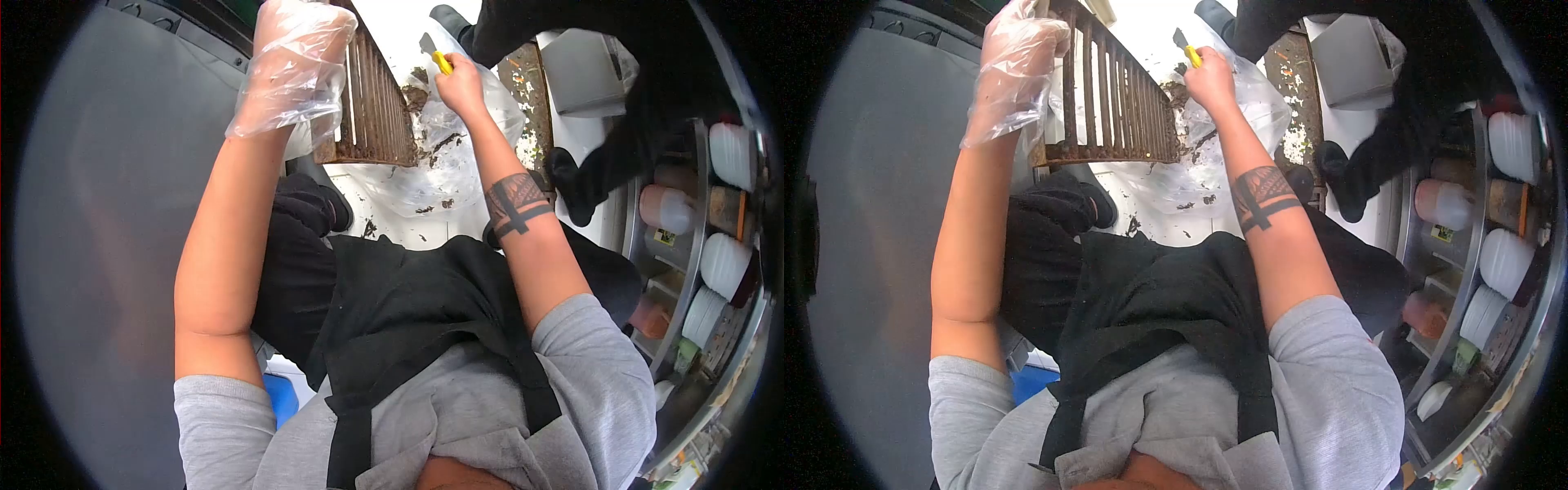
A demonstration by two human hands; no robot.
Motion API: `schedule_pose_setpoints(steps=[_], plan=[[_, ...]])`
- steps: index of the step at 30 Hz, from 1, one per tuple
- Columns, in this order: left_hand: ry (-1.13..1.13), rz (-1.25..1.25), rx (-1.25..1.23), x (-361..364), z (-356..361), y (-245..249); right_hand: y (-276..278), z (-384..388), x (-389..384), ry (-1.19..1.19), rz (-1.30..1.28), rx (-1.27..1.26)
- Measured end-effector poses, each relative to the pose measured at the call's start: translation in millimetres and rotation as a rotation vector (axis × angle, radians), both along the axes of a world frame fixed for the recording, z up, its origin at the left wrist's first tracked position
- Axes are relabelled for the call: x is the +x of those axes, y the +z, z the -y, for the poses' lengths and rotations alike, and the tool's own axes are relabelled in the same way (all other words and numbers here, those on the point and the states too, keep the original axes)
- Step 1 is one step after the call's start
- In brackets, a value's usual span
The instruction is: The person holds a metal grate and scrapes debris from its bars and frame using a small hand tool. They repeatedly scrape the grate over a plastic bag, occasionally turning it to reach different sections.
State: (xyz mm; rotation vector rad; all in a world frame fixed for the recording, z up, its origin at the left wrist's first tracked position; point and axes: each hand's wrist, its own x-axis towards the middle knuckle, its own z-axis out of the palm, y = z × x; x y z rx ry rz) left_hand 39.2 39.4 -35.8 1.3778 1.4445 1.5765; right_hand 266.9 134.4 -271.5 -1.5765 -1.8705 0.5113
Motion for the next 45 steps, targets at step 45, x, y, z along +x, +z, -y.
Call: schedule_pose_setpoints(steps=[45], plan=[[-0.201, 0.121, -0.244, -66, 3, 3, -104, 139, 63, -0.3, -0.861, -0.879]])
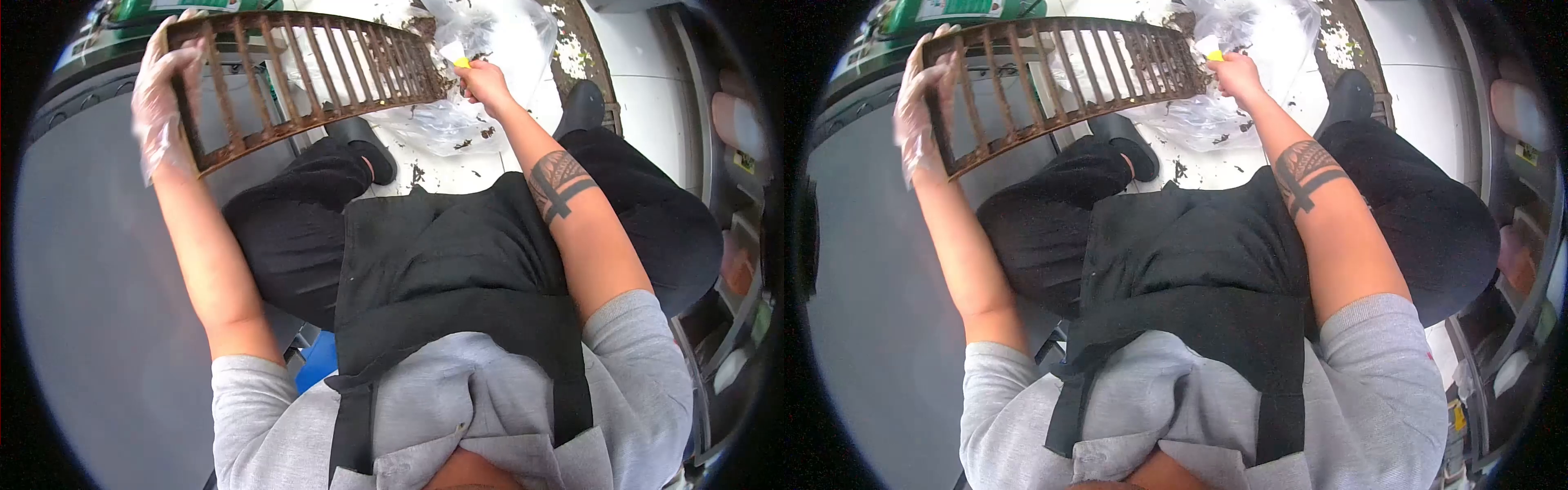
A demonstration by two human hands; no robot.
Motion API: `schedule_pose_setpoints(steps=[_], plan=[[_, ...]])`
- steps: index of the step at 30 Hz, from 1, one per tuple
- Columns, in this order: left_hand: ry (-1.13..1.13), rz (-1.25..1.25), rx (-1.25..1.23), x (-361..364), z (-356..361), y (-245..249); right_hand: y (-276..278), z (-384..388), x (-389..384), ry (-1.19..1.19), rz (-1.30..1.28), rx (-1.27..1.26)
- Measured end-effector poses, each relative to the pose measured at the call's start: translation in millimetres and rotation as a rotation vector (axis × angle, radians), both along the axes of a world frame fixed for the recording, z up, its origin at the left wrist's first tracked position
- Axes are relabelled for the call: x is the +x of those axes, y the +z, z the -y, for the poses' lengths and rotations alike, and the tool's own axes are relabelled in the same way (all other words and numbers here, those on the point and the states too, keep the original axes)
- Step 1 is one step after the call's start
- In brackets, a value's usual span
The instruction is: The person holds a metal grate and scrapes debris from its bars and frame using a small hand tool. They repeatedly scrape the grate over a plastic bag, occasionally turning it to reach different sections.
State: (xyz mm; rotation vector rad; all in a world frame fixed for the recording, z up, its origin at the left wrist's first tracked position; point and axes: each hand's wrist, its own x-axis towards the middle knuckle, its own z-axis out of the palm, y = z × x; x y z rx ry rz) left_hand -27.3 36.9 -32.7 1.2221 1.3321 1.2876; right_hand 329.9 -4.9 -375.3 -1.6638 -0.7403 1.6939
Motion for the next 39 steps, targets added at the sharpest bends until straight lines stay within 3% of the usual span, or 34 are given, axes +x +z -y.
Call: schedule_pose_setpoints(steps=[7, 12, 18, 21, 24, 30, 32, 33, 34, 36, 37, 38, 39], plan=[[0.022, 0.024, 0.006, 18, 16, 6, -8, -21, -25, 0.177, -0.008, 0.079], [0.004, -0.042, 0.018, 27, 19, 10, -19, -61, -54, 0.179, 0.239, 0.349], [0.027, -0.106, 0.027, 35, 19, 6, -15, -72, -86, 0.072, 0.288, 0.244], [0.018, -0.112, 0.021, 29, 16, 4, -2, -58, -89, 0.078, 0.517, 0.577], [0.011, -0.111, 0.009, 29, 19, 6, 9, -66, -72, 0.2, 0.578, 0.641], [0.02, -0.126, 0.009, 33, 17, 8, 2, -93, -67, 0.226, 0.657, 0.488], [0.031, -0.088, 0.018, 29, 15, 5, 6, -93, -77, 0.311, 0.526, 0.759], [0.033, -0.085, 0.017, 28, 14, 4, 14, -92, -76, 0.255, 0.254, 0.64], [0.021, -0.086, 0.009, 26, 13, 5, 19, -94, -74, 0.261, 0.252, 0.637], [0.013, -0.09, 0.007, 26, 16, 7, 28, -97, -68, 0.173, -0.116, 0.369], [0.029, -0.105, 0.002, 28, 16, 8, 10, -100, -65, 0.284, 0.281, 0.493], [0.041, -0.118, -0.001, 31, 15, 8, -7, -99, -57, 0.28, 0.283, 0.497], [0.035, -0.114, 0.001, 31, 14, 8, -9, -96, -48, 0.31, 0.499, 0.369]])
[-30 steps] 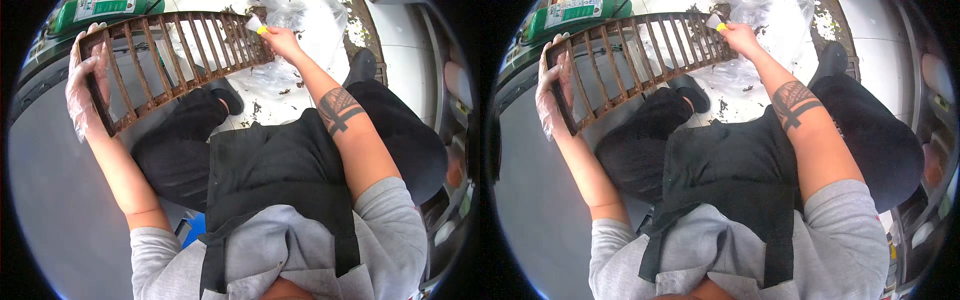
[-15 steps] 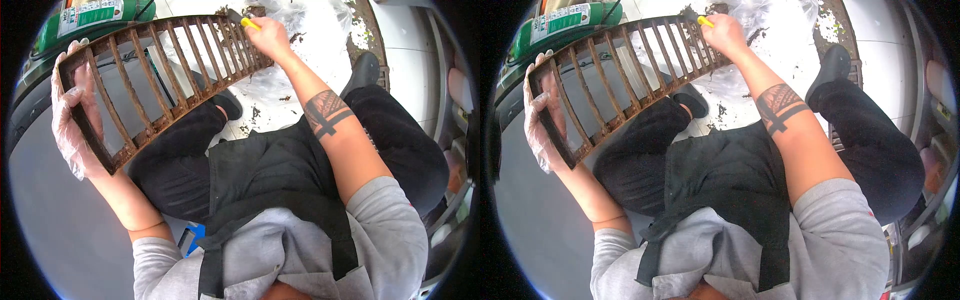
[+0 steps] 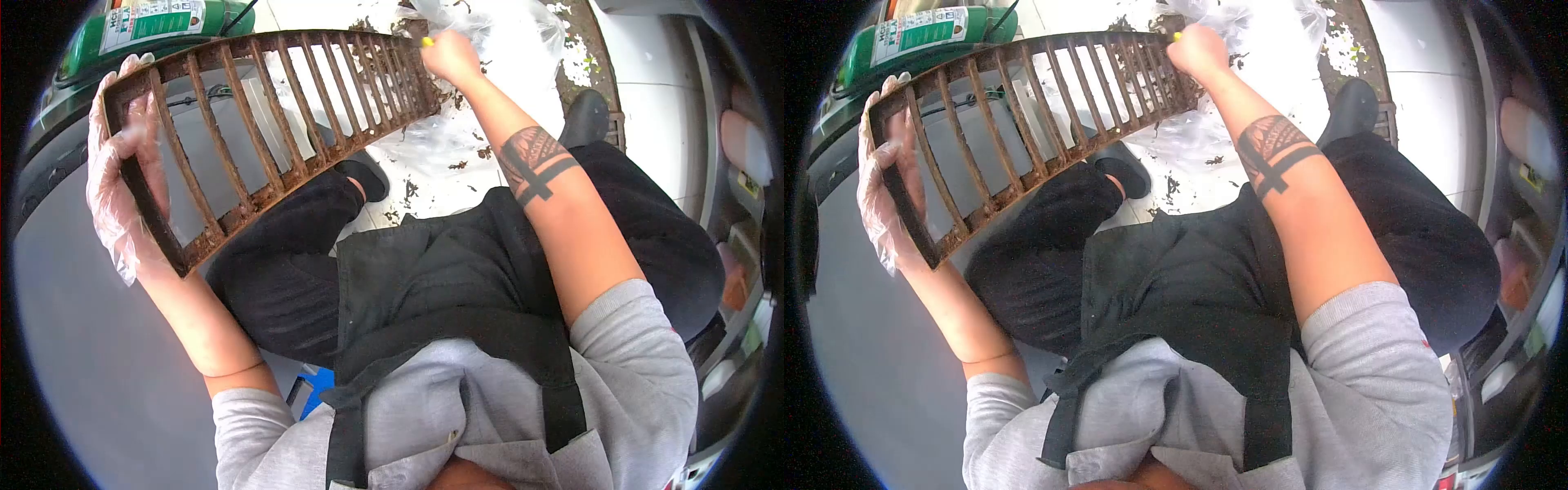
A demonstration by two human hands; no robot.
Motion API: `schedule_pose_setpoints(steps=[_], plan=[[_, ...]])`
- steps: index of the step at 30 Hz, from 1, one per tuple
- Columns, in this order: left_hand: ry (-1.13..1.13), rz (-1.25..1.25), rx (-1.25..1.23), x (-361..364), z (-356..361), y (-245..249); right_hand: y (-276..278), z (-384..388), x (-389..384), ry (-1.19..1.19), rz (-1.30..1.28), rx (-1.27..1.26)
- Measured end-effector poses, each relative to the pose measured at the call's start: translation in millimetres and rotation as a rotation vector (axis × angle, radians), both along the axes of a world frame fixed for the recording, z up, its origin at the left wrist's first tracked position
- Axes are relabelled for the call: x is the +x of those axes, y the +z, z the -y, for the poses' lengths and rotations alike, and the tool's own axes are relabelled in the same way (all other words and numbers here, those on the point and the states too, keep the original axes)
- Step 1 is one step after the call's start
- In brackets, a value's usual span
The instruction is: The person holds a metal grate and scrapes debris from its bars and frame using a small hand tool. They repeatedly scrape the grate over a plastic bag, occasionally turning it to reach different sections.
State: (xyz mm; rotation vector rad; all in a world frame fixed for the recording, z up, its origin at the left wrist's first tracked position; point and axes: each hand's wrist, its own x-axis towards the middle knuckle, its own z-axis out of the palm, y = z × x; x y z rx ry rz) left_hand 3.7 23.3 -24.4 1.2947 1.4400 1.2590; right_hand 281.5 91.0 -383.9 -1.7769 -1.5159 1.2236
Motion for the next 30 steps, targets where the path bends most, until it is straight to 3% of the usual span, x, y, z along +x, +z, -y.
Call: schedule_pose_setpoints(steps=[1, 2, 5, 7, 9, 11, 16, 19, 25, 30], plan=[[-0.002, -0.025, 0.006, 0, 0, -1, -3, 2, 5, -0.036, 0.229, -0.098], [0.003, -0.05, 0.013, -1, 0, -2, -6, 6, 7, -0.033, 0.234, -0.1], [0.005, -0.013, 0.01, -3, 1, -3, 4, 35, 5, -0.144, 0.034, -0.016], [0.0, -0.001, 0.005, -3, 0, -4, 7, 43, 1, -0.207, -0.305, -0.3], [0.016, -0.022, 0.01, -3, 0, -4, 8, 56, 6, -0.206, -0.336, -0.351], [0.024, -0.031, 0.008, -4, -1, -5, 10, 67, 17, -0.205, -0.542, -0.565], [0.003, -0.109, 0.034, -11, -3, -5, -10, 107, 38, -0.041, -0.606, -0.728], [0.041, -0.131, 0.016, -13, -1, -5, -5, 120, 45, -0.066, -0.593, -0.782], [0.01, -0.093, -0.002, -23, -1, -4, 6, 141, 38, -0.043, -0.601, -0.652], [0.002, -0.116, -0.028, -32, -4, -5, -5, 146, 14, -0.281, -0.744, -0.614]])
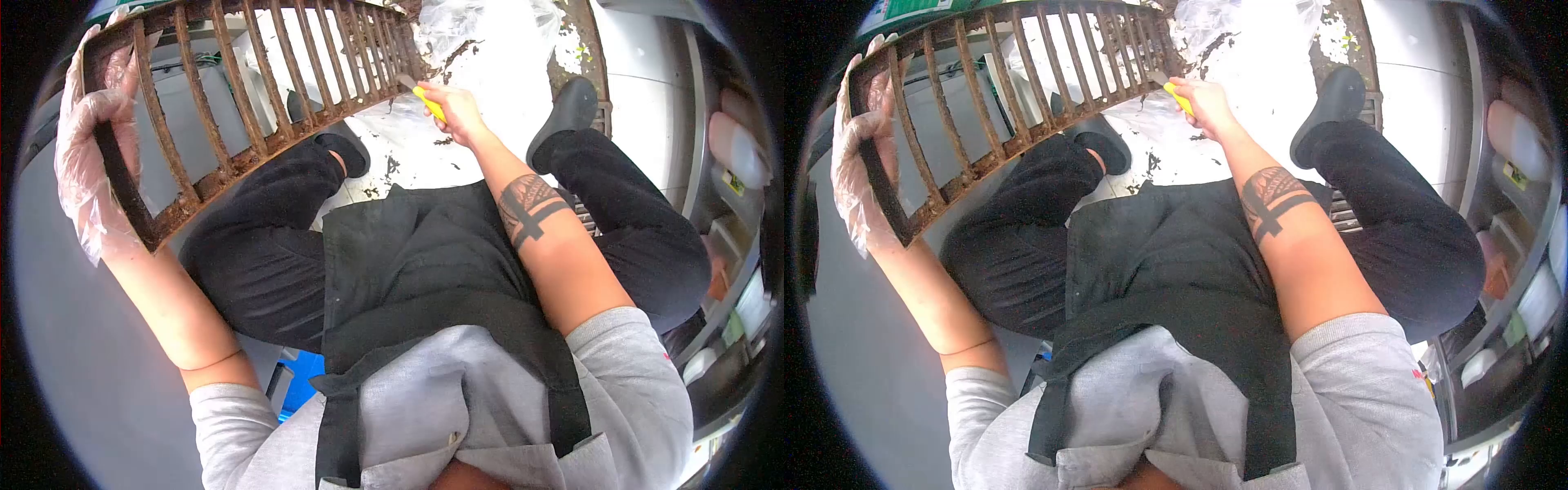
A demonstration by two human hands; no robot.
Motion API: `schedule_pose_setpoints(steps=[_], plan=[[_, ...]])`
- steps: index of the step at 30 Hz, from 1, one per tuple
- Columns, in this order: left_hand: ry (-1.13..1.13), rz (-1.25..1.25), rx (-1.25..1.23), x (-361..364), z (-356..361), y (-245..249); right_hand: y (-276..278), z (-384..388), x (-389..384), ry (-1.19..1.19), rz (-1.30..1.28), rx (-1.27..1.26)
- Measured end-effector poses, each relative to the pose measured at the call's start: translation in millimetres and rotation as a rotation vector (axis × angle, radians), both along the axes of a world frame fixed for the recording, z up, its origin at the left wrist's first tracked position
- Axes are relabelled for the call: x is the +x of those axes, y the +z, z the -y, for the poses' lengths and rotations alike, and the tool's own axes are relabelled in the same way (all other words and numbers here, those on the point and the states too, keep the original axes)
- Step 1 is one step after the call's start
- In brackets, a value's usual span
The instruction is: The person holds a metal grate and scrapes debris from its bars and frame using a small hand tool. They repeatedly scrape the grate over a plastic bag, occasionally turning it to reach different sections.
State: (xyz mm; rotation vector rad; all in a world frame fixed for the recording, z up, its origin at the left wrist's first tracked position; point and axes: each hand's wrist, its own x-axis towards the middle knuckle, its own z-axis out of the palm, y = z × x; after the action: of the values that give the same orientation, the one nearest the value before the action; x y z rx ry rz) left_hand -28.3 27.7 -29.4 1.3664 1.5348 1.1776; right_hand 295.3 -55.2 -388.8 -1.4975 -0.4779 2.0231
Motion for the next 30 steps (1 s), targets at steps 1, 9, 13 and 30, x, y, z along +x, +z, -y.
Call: schedule_pose_setpoints(steps=[1, 9, 13, 30], plan=[[-0.018, 0.046, 0.005, 0, 0, 0, -4, -3, -7, -0.002, -0.007, -0.006], [0.023, -0.014, 0.039, 24, 6, -1, 2, -55, 1, 0.081, 0.116, 0.125], [0.05, -0.012, 0.007, 17, 7, 0, 30, -73, 25, 0.369, 0.24, 0.261], [0.016, -0.035, 0.013, 25, 7, 1, 121, -77, -9, 0.944, 0.648, 0.932]])
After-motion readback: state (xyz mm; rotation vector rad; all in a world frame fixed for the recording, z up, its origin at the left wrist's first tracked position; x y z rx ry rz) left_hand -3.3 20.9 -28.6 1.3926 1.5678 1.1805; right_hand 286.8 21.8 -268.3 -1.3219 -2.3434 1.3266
